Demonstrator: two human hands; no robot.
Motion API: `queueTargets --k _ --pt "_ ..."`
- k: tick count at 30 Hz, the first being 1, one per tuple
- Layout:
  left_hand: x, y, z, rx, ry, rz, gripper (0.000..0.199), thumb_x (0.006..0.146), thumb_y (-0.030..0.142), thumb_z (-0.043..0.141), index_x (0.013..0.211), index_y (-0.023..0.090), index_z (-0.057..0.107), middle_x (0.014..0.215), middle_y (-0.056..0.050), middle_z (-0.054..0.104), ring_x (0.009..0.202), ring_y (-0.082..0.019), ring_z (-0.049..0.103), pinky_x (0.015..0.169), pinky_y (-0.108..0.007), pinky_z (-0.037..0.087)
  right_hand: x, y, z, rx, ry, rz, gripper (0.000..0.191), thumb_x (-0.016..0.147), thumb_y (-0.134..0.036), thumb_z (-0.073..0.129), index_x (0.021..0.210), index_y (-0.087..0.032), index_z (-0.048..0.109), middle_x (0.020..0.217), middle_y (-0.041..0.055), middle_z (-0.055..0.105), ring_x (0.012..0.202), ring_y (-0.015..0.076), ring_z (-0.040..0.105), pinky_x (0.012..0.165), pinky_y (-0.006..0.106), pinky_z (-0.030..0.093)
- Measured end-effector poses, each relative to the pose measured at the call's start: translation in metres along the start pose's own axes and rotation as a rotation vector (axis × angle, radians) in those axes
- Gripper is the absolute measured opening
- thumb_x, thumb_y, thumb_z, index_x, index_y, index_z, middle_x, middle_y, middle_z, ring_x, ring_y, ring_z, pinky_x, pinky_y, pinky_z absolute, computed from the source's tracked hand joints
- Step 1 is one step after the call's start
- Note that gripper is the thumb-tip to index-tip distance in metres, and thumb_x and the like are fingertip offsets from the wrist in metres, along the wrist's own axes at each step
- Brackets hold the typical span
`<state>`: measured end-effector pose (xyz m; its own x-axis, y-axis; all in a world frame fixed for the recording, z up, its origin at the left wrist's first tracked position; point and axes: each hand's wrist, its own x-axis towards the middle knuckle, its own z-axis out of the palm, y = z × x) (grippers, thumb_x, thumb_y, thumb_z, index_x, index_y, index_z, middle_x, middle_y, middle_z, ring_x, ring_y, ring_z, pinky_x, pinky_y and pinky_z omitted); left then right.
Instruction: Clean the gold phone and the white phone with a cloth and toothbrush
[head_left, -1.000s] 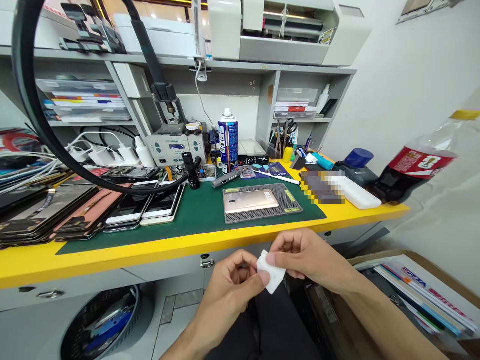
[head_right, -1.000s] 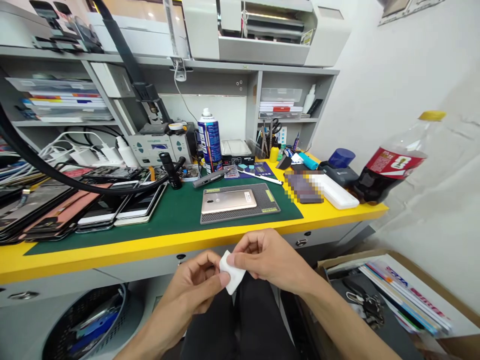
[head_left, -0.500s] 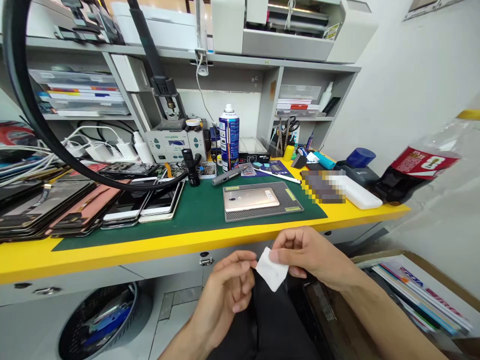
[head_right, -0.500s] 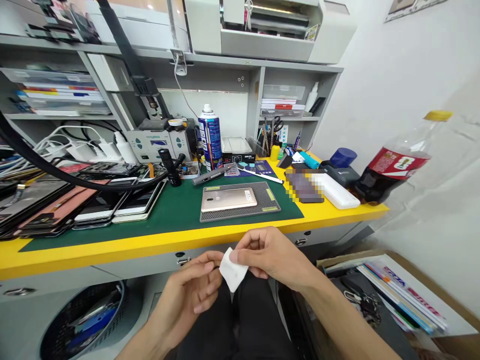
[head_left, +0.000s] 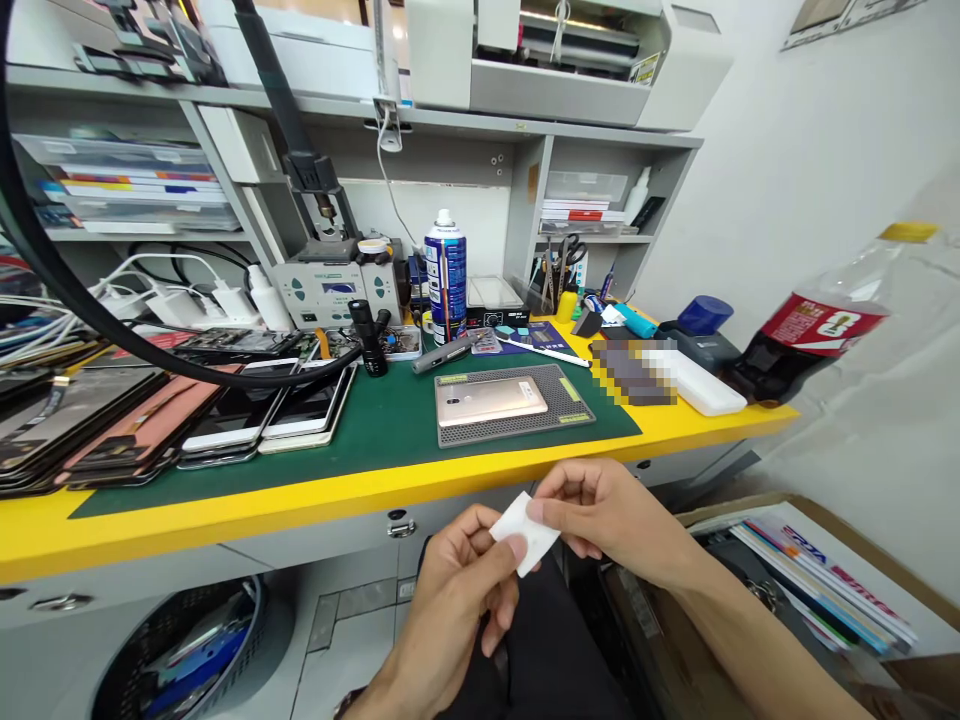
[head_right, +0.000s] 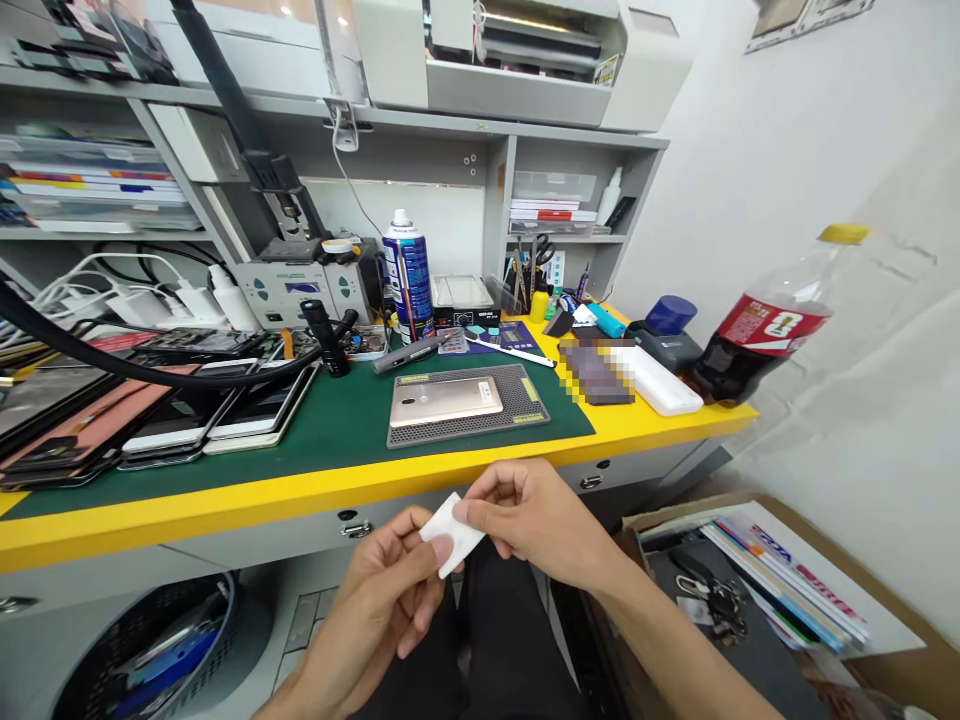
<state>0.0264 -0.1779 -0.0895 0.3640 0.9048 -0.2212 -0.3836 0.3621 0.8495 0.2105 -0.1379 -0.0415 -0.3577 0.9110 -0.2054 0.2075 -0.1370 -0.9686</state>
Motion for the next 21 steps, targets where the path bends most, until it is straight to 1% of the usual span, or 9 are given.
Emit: queueTargets --k 2,4,6,8,9,11,13,17,21 --pt "0.0 0.002 -0.002 0.077 0.021 0.032 0.024 0.088 0.037 0.067 0.083 0.018 0.054 0.051 0.007 0.048 0.038 -0.004 0.031 0.033 -0.015 0.022 0.0 0.002 -0.001 0.058 -0.018 0.006 0.028 0.078 -0.038 0.079 0.083 -0.014 0.066 0.046 -0.0065 0.053 0.038 0.0038 0.04 0.038 0.014 0.031" --pt "0.0 0.005 -0.006 0.159 0.013 0.047 0.026 0.088 0.039 0.067 0.082 0.018 0.054 0.05 0.006 0.049 0.037 -0.004 0.032 0.034 -0.015 0.022 0.0 0.005 -0.002 0.148 -0.083 0.018 0.032 0.08 -0.042 0.076 0.091 -0.013 0.066 0.046 -0.0062 0.054 0.038 0.004 0.04 0.037 0.014 0.03" --pt "-0.001 0.009 -0.009 0.235 -0.006 0.055 0.028 0.088 0.042 0.066 0.082 0.018 0.054 0.051 0.006 0.051 0.038 -0.004 0.033 0.034 -0.015 0.023 -0.001 0.007 -0.003 0.215 -0.186 0.036 0.036 0.081 -0.043 0.075 0.099 -0.012 0.067 0.054 -0.0027 0.06 0.039 0.0043 0.044 0.037 0.014 0.031" --pt "-0.001 0.014 -0.01 0.306 -0.028 0.054 0.03 0.087 0.045 0.066 0.083 0.018 0.054 0.054 0.005 0.053 0.039 -0.004 0.035 0.035 -0.015 0.025 -0.002 0.01 -0.004 0.227 -0.263 0.042 0.035 0.08 -0.041 0.077 0.097 -0.011 0.07 0.066 0.0026 0.067 0.041 0.0044 0.048 0.036 0.014 0.033" --pt "-0.001 0.017 -0.01 0.34 -0.035 0.052 0.03 0.087 0.046 0.066 0.083 0.017 0.055 0.055 0.004 0.053 0.04 -0.005 0.036 0.035 -0.016 0.026 -0.003 0.01 -0.004 0.218 -0.276 0.039 0.033 0.079 -0.039 0.078 0.094 -0.01 0.071 0.07 0.0049 0.069 0.042 0.0043 0.049 0.037 0.014 0.034" --pt "-0.002 0.022 -0.009 0.403 -0.036 0.06 0.031 0.088 0.047 0.064 0.083 0.017 0.055 0.054 0.005 0.05 0.041 -0.005 0.036 0.036 -0.016 0.026 -0.004 0.011 -0.005 0.186 -0.252 0.025 0.029 0.079 -0.036 0.077 0.089 -0.009 0.073 0.072 0.0064 0.071 0.042 0.0041 0.049 0.037 0.014 0.034" --pt "-0.004 0.027 -0.007 0.453 -0.024 0.099 0.03 0.088 0.046 0.064 0.081 0.017 0.056 0.054 0.006 0.048 0.043 -0.005 0.036 0.039 -0.016 0.028 -0.005 0.01 -0.005 0.161 -0.231 0.012 0.027 0.081 -0.034 0.076 0.093 -0.011 0.073 0.072 0.0057 0.071 0.042 0.0042 0.05 0.037 0.014 0.035" --pt "-0.007 0.033 -0.005 0.543 -0.029 0.142 0.028 0.089 0.042 0.064 0.081 0.017 0.057 0.068 0.001 0.056 0.054 -0.007 0.041 0.049 -0.018 0.035 -0.007 0.008 -0.004 0.129 -0.264 -0.006 0.028 0.083 -0.033 0.074 0.104 -0.014 0.072 0.077 0.0041 0.071 0.044 0.0041 0.052 0.038 0.013 0.035" --pt "-0.008 0.034 -0.007 0.601 -0.035 0.127 0.027 0.091 0.043 0.061 0.083 0.017 0.058 0.07 0.001 0.054 0.06 -0.009 0.039 0.053 -0.02 0.035 -0.006 0.013 -0.001 0.145 -0.223 -0.013 0.023 0.084 -0.034 0.071 0.093 -0.012 0.07 0.075 0.0052 0.073 0.041 0.0039 0.052 0.037 0.013 0.034"
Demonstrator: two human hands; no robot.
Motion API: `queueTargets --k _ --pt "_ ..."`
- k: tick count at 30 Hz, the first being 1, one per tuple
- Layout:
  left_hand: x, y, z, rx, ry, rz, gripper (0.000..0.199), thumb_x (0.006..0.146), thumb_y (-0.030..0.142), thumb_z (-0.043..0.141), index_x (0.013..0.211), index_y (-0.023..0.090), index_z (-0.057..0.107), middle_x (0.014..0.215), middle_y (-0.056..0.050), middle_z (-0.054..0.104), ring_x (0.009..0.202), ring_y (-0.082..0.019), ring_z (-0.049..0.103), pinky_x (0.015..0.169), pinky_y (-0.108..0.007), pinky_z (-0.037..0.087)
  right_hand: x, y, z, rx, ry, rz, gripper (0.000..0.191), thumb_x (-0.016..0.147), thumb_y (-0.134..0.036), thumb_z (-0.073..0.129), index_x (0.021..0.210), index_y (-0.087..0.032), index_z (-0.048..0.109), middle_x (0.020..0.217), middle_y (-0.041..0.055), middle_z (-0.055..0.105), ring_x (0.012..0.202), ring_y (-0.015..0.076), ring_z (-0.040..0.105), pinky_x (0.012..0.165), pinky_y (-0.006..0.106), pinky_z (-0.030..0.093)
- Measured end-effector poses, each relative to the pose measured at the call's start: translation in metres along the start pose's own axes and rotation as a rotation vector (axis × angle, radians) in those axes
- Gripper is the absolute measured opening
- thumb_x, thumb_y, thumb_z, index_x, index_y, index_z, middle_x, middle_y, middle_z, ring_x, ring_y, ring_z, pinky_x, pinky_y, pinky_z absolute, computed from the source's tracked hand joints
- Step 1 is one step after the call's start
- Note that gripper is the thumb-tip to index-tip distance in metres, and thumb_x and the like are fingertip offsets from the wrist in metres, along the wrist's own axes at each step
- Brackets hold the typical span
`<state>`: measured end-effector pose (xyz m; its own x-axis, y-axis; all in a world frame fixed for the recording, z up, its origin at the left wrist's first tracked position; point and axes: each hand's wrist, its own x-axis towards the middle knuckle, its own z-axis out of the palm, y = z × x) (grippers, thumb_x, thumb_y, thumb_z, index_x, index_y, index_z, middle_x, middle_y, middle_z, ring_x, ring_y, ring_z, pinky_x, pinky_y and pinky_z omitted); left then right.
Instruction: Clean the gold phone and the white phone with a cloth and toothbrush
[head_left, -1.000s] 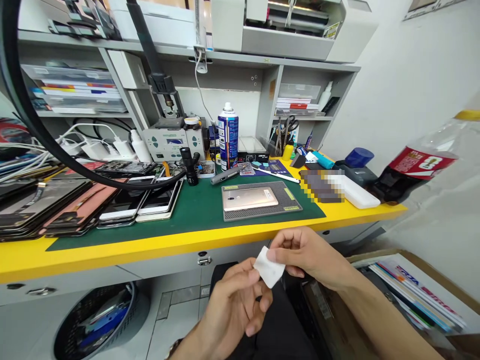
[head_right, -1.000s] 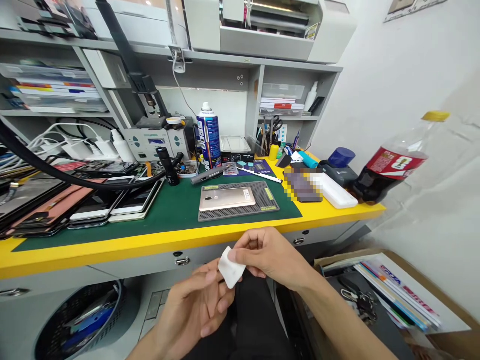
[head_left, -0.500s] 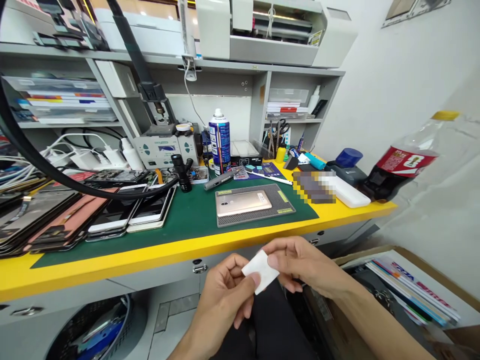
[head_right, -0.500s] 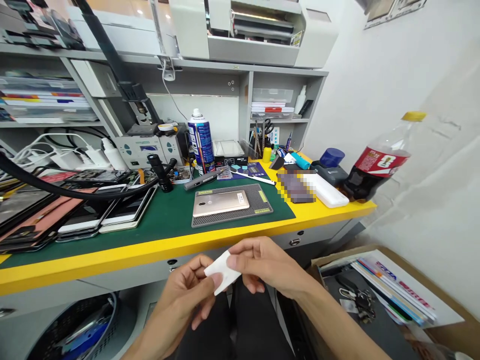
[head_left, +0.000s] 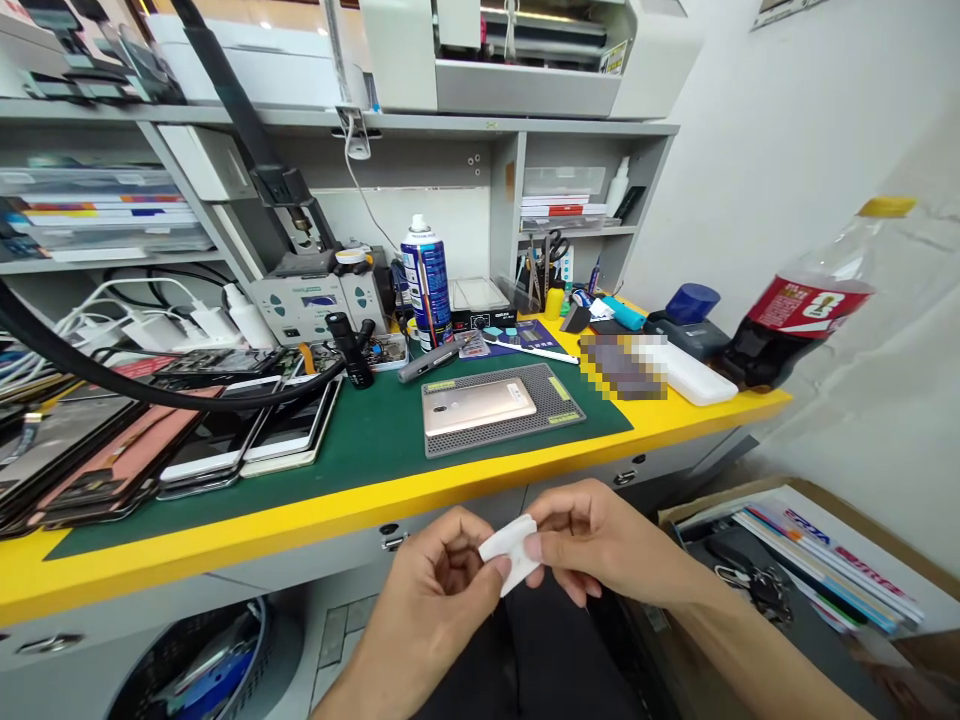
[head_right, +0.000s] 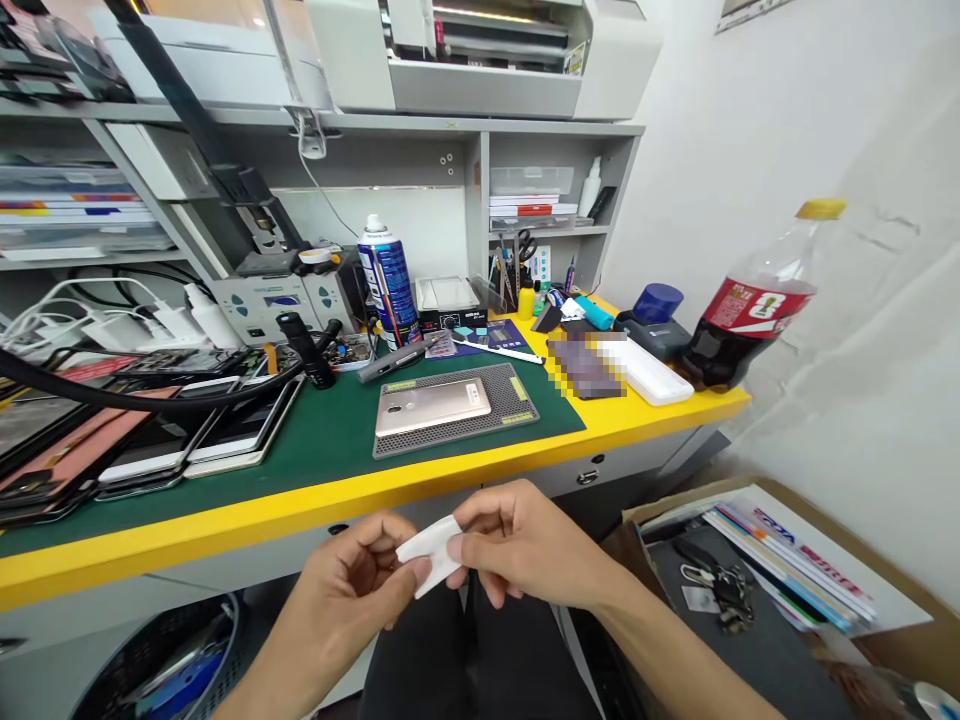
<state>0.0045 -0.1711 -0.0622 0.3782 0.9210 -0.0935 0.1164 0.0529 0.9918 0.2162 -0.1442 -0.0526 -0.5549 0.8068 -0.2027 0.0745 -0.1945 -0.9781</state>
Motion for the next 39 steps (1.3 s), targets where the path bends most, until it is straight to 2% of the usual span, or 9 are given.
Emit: queueTargets --k 3,7,10,14,19,24,29,35,39 --pt "-0.001 -0.003 -0.002 -0.004 0.017 0.035 0.025 0.091 0.042 0.06 0.088 0.018 0.061 0.071 0.001 0.053 0.061 -0.01 0.041 0.054 -0.02 0.035 0.001 0.004 0.002 0.049 0.008 -0.002 0.023 0.087 -0.034 0.068 0.09 -0.012 0.068 0.075 0.0064 0.073 0.04 0.0043 0.052 0.036 0.013 0.035" --pt "-0.002 -0.01 -0.003 -0.05 0.055 0.099 0.025 0.092 0.042 0.059 0.094 0.018 0.066 0.066 0.002 0.05 0.054 -0.008 0.04 0.048 -0.02 0.032 0.002 0.006 0.004 0.116 0.031 -0.043 0.024 0.088 -0.033 0.065 0.1 -0.013 0.071 0.074 0.0061 0.073 0.039 0.0051 0.054 0.035 0.013 0.034" --pt "-0.002 -0.015 -0.003 -0.111 0.069 0.075 0.027 0.092 0.044 0.058 0.093 0.018 0.067 0.064 0.002 0.049 0.05 -0.007 0.039 0.045 -0.02 0.03 0.002 0.008 0.005 0.166 0.034 -0.07 0.025 0.086 -0.031 0.066 0.101 -0.013 0.075 0.072 0.0069 0.073 0.039 0.0064 0.056 0.034 0.014 0.035" --pt "-0.002 -0.019 -0.004 -0.166 0.059 0.031 0.027 0.093 0.044 0.058 0.091 0.018 0.067 0.061 0.002 0.049 0.047 -0.007 0.04 0.044 -0.02 0.03 0.004 0.013 0.003 0.232 -0.013 -0.104 0.021 0.082 -0.019 0.061 0.093 -0.012 0.077 0.074 0.0085 0.074 0.039 0.0076 0.058 0.034 0.014 0.038" --pt "-0.001 -0.02 -0.004 -0.249 0.022 0.089 0.023 0.093 0.039 0.059 0.086 0.018 0.067 0.08 -0.003 0.059 0.048 -0.005 0.043 0.044 -0.021 0.03 0.007 0.015 0.002 0.288 -0.048 -0.1 0.017 0.08 -0.014 0.059 0.086 -0.01 0.075 0.075 0.0091 0.073 0.04 0.009 0.06 0.033 0.014 0.039" --pt "0.0 -0.024 -0.004 -0.375 -0.01 0.042 0.018 0.094 0.033 0.058 0.086 0.018 0.063 0.082 -0.002 0.061 0.045 -0.003 0.041 0.043 -0.021 0.026 0.006 0.016 0.002 0.255 -0.077 -0.15 0.022 0.084 -0.017 0.057 0.091 -0.009 0.076 0.078 0.0103 0.073 0.043 0.0096 0.061 0.037 0.016 0.04" --pt "-0.001 -0.022 -0.004 -0.377 -0.012 0.045 0.019 0.095 0.033 0.058 0.085 0.017 0.061 0.078 -0.001 0.062 0.045 -0.003 0.043 0.044 -0.021 0.028 0.005 0.014 0.003 0.207 -0.066 -0.159 0.023 0.083 -0.016 0.056 0.09 -0.01 0.077 0.077 0.0099 0.072 0.042 0.009 0.06 0.037 0.017 0.04" --pt "-0.002 -0.019 -0.005 -0.375 -0.032 0.044 0.023 0.095 0.038 0.057 0.106 0.018 0.057 0.078 -0.004 0.067 0.043 -0.005 0.045 0.042 -0.02 0.027 0.005 0.013 0.004 0.192 -0.044 -0.156 0.024 0.082 -0.014 0.055 0.088 -0.01 0.078 0.074 0.0086 0.071 0.041 0.0086 0.059 0.036 0.016 0.038" --pt "-0.003 -0.019 -0.006 -0.431 -0.035 0.014 0.023 0.091 0.033 0.056 0.108 0.017 0.058 0.078 -0.005 0.068 0.045 -0.008 0.049 0.042 -0.02 0.029 0.005 0.013 0.004 0.188 -0.04 -0.141 0.025 0.081 -0.013 0.054 0.087 -0.01 0.078 0.07 0.0079 0.071 0.041 0.0088 0.058 0.036 0.016 0.038"
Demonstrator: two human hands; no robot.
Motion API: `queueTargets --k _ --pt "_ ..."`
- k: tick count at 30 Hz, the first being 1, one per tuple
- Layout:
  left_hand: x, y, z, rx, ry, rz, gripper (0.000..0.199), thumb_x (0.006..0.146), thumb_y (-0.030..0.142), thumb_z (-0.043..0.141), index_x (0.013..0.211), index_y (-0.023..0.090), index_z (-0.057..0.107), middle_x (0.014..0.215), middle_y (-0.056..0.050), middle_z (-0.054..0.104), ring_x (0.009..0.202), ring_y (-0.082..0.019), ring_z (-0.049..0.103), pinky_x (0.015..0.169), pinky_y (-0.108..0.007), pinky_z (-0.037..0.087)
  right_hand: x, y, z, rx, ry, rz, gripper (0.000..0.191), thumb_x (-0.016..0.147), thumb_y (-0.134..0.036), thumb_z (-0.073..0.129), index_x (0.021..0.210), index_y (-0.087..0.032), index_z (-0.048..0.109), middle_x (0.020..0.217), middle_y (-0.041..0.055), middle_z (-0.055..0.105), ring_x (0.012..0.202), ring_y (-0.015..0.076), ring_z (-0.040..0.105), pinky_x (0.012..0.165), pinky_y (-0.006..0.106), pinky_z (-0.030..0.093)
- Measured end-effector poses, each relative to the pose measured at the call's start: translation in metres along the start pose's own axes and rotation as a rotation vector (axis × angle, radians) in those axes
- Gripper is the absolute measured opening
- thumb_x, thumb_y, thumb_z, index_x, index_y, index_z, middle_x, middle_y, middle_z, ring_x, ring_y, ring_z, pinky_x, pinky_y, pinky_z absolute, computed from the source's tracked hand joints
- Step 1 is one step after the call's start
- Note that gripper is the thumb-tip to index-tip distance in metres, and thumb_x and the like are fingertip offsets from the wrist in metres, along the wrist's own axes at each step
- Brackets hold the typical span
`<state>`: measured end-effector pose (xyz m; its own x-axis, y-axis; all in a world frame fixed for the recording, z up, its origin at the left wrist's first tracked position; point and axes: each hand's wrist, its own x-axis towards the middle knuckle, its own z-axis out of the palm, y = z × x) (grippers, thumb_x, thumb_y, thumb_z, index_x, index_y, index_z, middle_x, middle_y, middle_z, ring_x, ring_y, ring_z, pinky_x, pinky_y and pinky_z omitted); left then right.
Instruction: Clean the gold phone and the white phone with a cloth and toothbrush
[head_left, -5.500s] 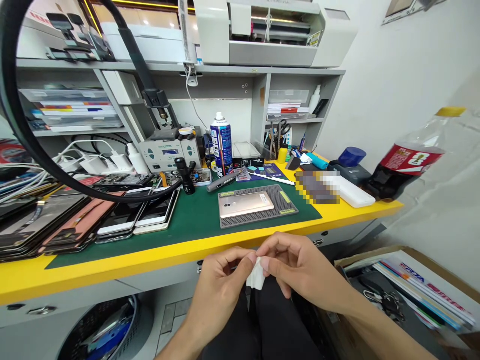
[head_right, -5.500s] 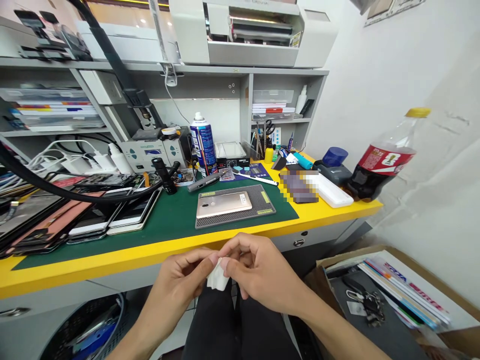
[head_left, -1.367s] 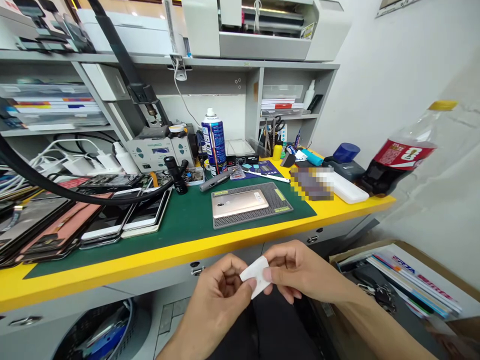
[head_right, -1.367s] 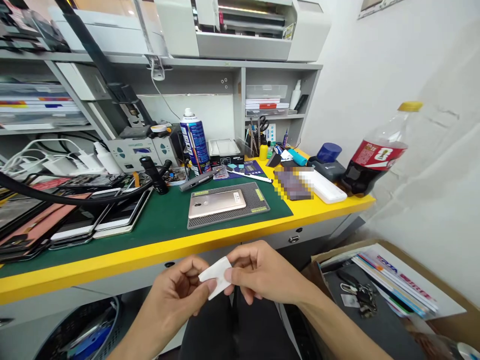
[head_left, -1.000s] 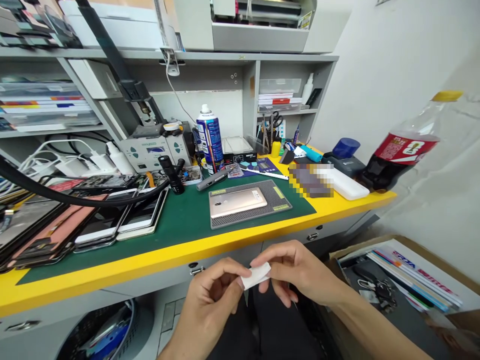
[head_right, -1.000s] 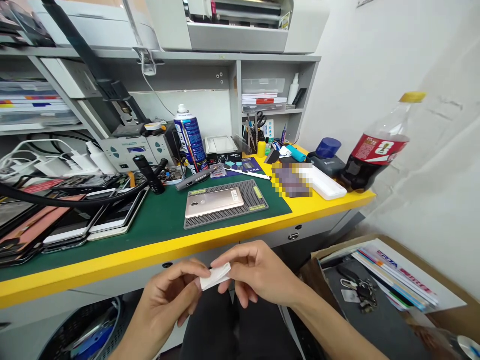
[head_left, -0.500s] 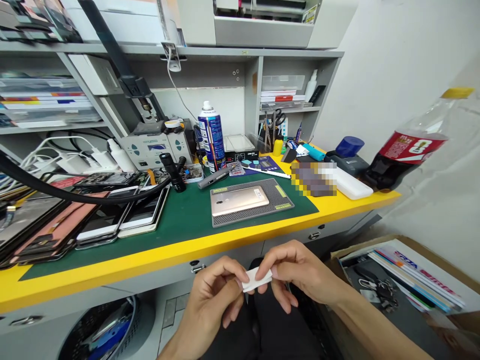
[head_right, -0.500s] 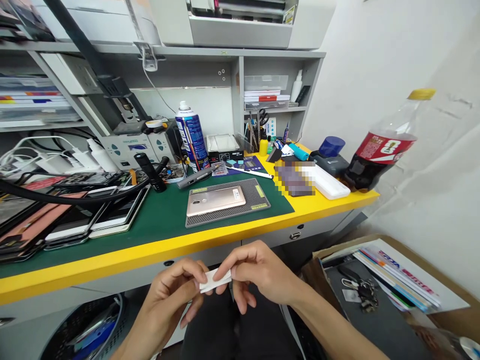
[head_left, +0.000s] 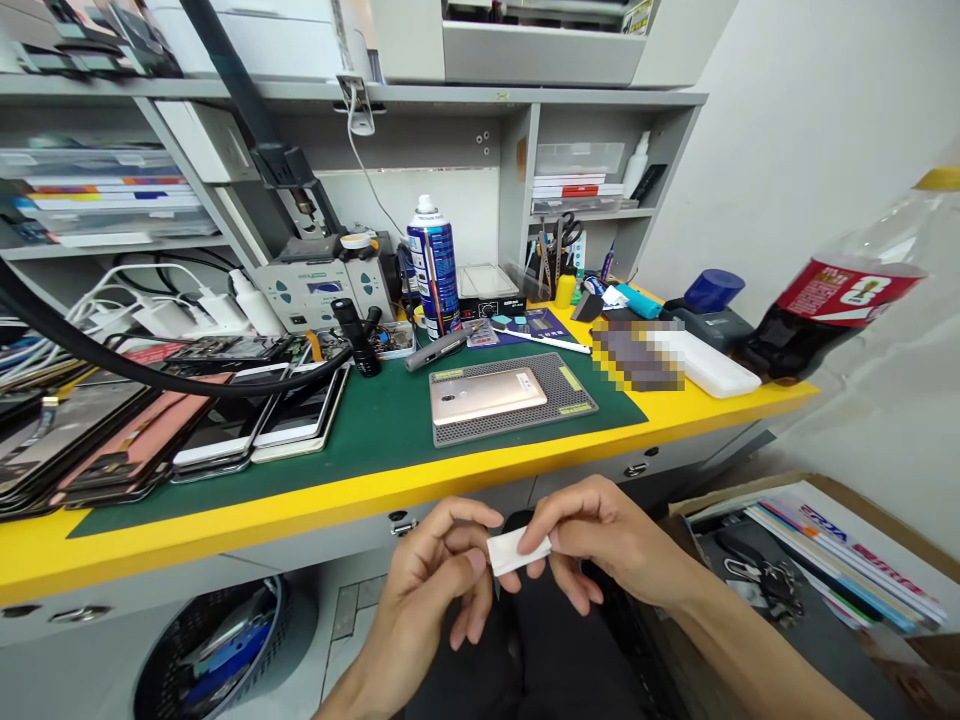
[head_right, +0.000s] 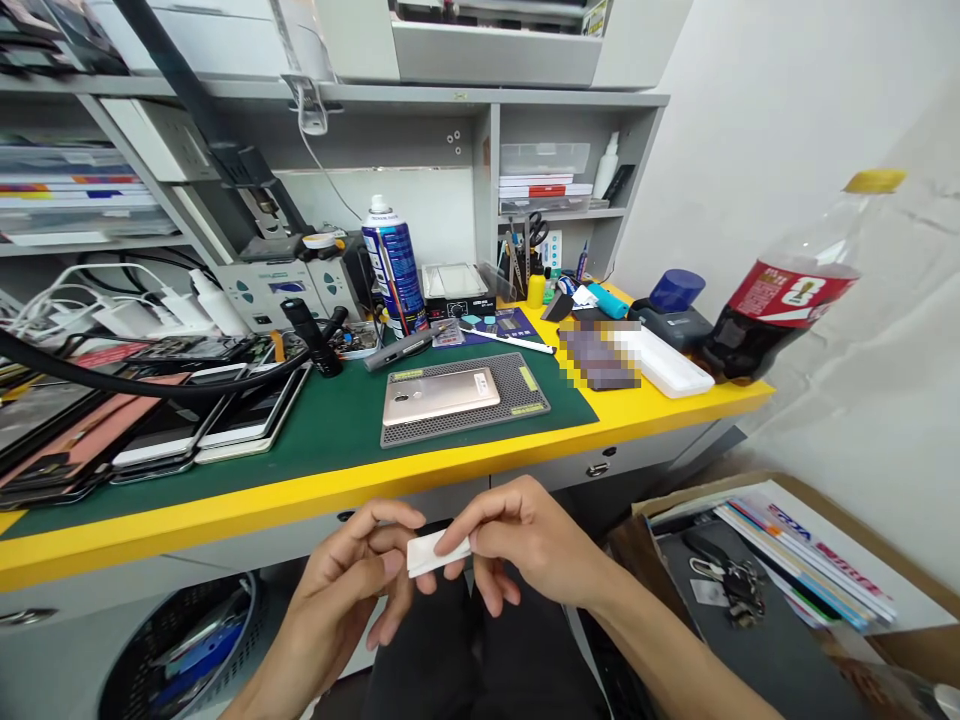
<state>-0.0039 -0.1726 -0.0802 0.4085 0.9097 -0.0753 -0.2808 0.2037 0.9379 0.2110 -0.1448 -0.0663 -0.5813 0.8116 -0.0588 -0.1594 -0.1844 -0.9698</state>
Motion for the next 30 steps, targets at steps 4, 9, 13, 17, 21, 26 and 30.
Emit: queueTargets --k 4,9,13,17,21,26,30 --pt "0.002 0.003 0.004 -0.064 0.017 -0.068 0.026 0.091 0.037 0.054 0.098 0.013 0.062 0.071 -0.006 0.066 0.042 -0.008 0.048 0.039 -0.02 0.028 0.001 0.0 0.002 0.035 0.01 0.033 0.022 0.081 -0.016 0.058 0.088 -0.011 0.078 0.075 0.0088 0.072 0.042 0.0088 0.059 0.035 0.016 0.037" --pt "0.003 0.004 0.011 -0.042 0.026 -0.087 0.025 0.085 0.033 0.068 0.102 0.017 0.059 0.084 -0.003 0.066 0.04 -0.003 0.044 0.036 -0.017 0.024 0.004 -0.002 0.006 0.1 0.054 0.104 0.022 0.078 -0.018 0.061 0.09 -0.01 0.079 0.07 0.0073 0.071 0.039 0.0083 0.057 0.033 0.016 0.034" --pt "0.003 0.0 0.014 0.008 0.077 -0.097 0.019 0.087 0.03 0.065 0.101 0.018 0.059 0.086 -0.002 0.065 0.039 -0.002 0.041 0.034 -0.016 0.023 0.005 -0.002 0.007 0.126 0.082 0.121 0.022 0.077 -0.018 0.063 0.09 -0.011 0.079 0.07 0.0073 0.072 0.037 0.0081 0.056 0.032 0.016 0.033" --pt "0.001 -0.003 0.014 -0.002 0.082 -0.096 0.018 0.088 0.026 0.061 0.105 0.019 0.058 0.062 0.002 0.058 0.04 -0.005 0.037 0.036 -0.017 0.023 0.006 -0.002 0.008 0.141 0.111 0.13 0.024 0.075 -0.02 0.065 0.091 -0.011 0.08 0.068 0.0075 0.072 0.036 0.0086 0.056 0.031 0.017 0.033" --pt "0.0 -0.003 0.014 -0.031 0.074 -0.082 0.021 0.085 0.02 0.058 0.106 0.019 0.058 0.06 0.003 0.057 0.041 -0.006 0.037 0.036 -0.017 0.023 0.006 -0.003 0.008 0.149 0.122 0.131 0.025 0.074 -0.021 0.066 0.092 -0.011 0.08 0.068 0.0075 0.071 0.037 0.009 0.056 0.031 0.016 0.034" --pt "-0.001 -0.001 0.015 -0.095 0.074 -0.046 0.031 0.074 0.013 0.055 0.104 0.017 0.06 0.083 -0.003 0.062 0.043 -0.005 0.042 0.036 -0.018 0.025 0.006 -0.002 0.007 0.163 0.116 0.121 0.023 0.075 -0.019 0.065 0.091 -0.011 0.079 0.07 0.0072 0.071 0.037 0.0086 0.057 0.032 0.016 0.034" --pt "-0.002 -0.003 0.014 -0.08 0.097 -0.054 0.027 0.08 0.017 0.056 0.107 0.018 0.06 0.083 -0.002 0.059 0.044 -0.005 0.043 0.036 -0.018 0.024 0.006 -0.001 0.006 0.178 0.119 0.111 0.018 0.075 -0.019 0.064 0.084 -0.011 0.078 0.07 0.0069 0.071 0.037 0.0084 0.057 0.031 0.015 0.033"
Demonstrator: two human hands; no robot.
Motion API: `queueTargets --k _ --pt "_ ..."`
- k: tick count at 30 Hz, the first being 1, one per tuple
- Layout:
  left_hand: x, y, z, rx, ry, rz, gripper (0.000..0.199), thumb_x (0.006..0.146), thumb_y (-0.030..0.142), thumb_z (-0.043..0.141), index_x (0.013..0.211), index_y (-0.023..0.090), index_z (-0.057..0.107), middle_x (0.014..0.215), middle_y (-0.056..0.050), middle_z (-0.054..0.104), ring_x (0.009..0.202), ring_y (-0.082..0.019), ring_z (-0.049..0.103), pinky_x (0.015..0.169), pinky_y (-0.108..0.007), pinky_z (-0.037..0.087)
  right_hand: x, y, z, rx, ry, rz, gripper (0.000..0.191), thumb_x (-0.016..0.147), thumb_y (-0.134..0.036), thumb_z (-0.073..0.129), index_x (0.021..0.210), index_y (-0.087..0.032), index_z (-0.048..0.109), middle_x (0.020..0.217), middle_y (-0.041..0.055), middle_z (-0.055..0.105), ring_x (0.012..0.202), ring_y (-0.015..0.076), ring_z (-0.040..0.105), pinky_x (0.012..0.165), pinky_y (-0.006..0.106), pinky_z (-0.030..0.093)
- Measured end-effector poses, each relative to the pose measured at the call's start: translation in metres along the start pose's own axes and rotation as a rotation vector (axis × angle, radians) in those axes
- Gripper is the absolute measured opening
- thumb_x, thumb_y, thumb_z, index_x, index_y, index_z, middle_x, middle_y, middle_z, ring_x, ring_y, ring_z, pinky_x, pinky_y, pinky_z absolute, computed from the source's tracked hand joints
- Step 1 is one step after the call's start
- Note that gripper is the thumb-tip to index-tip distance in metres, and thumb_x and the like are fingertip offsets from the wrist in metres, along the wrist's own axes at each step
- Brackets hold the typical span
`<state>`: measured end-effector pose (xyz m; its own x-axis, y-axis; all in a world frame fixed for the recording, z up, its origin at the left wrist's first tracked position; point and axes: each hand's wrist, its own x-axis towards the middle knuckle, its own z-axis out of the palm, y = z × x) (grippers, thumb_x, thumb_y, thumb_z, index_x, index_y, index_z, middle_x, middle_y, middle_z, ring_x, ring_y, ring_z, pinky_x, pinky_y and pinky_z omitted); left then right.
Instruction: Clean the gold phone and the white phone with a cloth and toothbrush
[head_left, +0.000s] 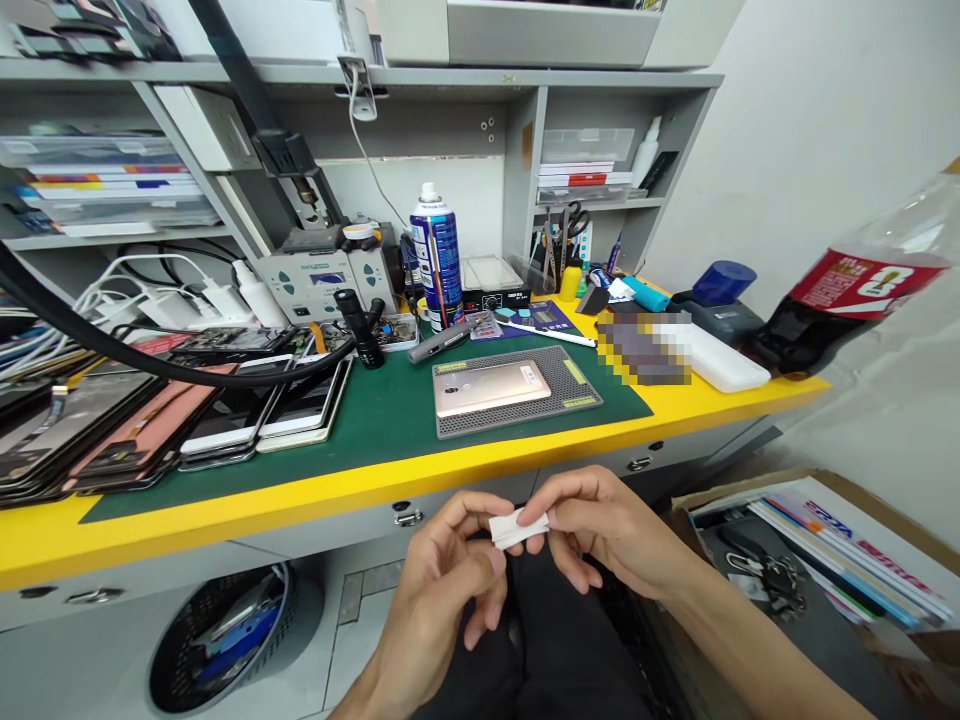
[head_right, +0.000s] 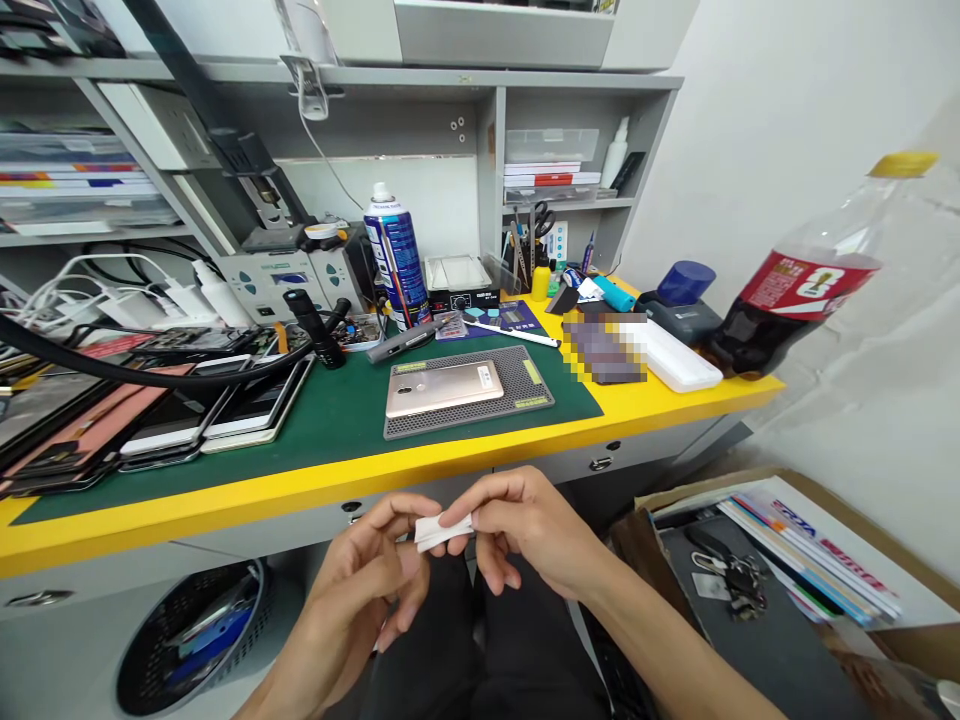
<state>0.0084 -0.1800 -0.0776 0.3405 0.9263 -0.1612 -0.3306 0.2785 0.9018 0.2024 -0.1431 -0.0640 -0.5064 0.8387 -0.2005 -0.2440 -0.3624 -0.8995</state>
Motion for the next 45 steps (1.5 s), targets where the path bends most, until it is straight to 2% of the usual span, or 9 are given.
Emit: queueTargets --k 8,12,16,20,26,29,32,39,45 --pt "-0.001 -0.001 -0.002 -0.005 0.018 -0.006 0.028 0.081 0.015 0.059 0.109 0.019 0.06 0.083 0.0 0.059 0.043 -0.003 0.041 0.036 -0.017 0.024 -0.001 0.0 0.0 -0.008 -0.003 -0.001 0.015 0.076 -0.017 0.061 0.078 -0.011 0.075 0.07 0.0069 0.071 0.036 0.0081 0.056 0.032 0.015 0.033" --pt "0.001 0.004 0.001 -0.077 -0.004 -0.045 0.024 0.088 0.029 0.056 0.108 0.017 0.06 0.071 0.001 0.057 0.044 -0.007 0.044 0.035 -0.017 0.026 -0.001 0.0 0.001 -0.073 -0.013 -0.012 0.016 0.076 -0.015 0.059 0.077 -0.01 0.074 0.07 0.0063 0.071 0.037 0.0081 0.056 0.032 0.015 0.033" --pt "0.006 0.005 0.004 0.019 0.024 -0.108 0.025 0.092 0.039 0.057 0.103 0.017 0.061 0.07 0.001 0.057 0.041 -0.005 0.044 0.033 -0.016 0.024 0.0 0.001 0.002 -0.139 -0.008 -0.022 0.016 0.074 -0.014 0.056 0.074 -0.01 0.072 0.066 0.0051 0.069 0.037 0.0082 0.056 0.033 0.015 0.033" --pt "0.008 0.004 0.001 0.166 0.043 -0.034 0.022 0.091 0.035 0.06 0.105 0.018 0.059 0.077 0.001 0.057 0.043 -0.004 0.044 0.036 -0.017 0.027 -0.001 0.002 -0.003 -0.134 -0.031 -0.041 0.018 0.075 -0.015 0.055 0.073 -0.009 0.071 0.069 0.0077 0.07 0.038 0.0084 0.057 0.034 0.015 0.034" --pt "0.003 0.014 -0.002 0.382 -0.056 0.071 0.03 0.096 0.04 0.054 0.118 0.02 0.053 0.082 -0.001 0.06 0.054 -0.006 0.046 0.048 -0.019 0.036 -0.005 0.0 -0.007 -0.094 -0.085 -0.018 0.031 0.087 -0.033 0.062 0.109 -0.013 0.069 0.075 0.005 0.07 0.038 0.0074 0.056 0.032 0.014 0.034" --pt "0.0 0.017 -0.005 0.482 -0.091 0.105 0.033 0.097 0.039 0.053 0.125 0.021 0.051 0.085 -0.002 0.062 0.065 -0.01 0.052 0.057 -0.021 0.042 -0.006 0.001 -0.002 -0.271 -0.08 0.058 0.03 0.085 -0.038 0.07 0.099 -0.012 0.072 0.076 0.0046 0.07 0.039 0.0041 0.052 0.034 0.013 0.034" --pt "0.0 0.017 -0.009 0.517 -0.063 0.093 0.038 0.095 0.041 0.056 0.126 0.021 0.052 0.089 -0.004 0.063 0.072 -0.012 0.053 0.06 -0.022 0.043 -0.005 0.004 0.0 -0.345 -0.01 0.028 0.029 0.081 -0.039 0.074 0.084 -0.011 0.073 0.07 0.0032 0.068 0.041 0.0041 0.05 0.036 0.013 0.034" --pt "0.005 0.01 -0.008 0.474 0.045 -0.007 0.034 0.087 0.049 0.065 0.087 0.015 0.066 0.069 -0.001 0.058 0.056 -0.009 0.042 0.051 -0.022 0.033 -0.01 0.008 0.005 -0.44 0.088 -0.048 0.029 0.084 -0.041 0.07 0.084 -0.012 0.074 0.072 0.0033 0.066 0.044 0.0049 0.048 0.04 0.017 0.035" --pt "0.004 0.012 -0.004 0.497 0.065 0.038 0.034 0.086 0.049 0.065 0.079 0.016 0.065 0.062 0.001 0.052 0.056 -0.01 0.04 0.052 -0.023 0.031 -0.014 0.005 0.012 -0.482 0.14 -0.134 0.025 0.087 -0.037 0.068 0.093 -0.016 0.079 0.068 0.0004 0.063 0.048 0.0058 0.05 0.044 0.017 0.037"
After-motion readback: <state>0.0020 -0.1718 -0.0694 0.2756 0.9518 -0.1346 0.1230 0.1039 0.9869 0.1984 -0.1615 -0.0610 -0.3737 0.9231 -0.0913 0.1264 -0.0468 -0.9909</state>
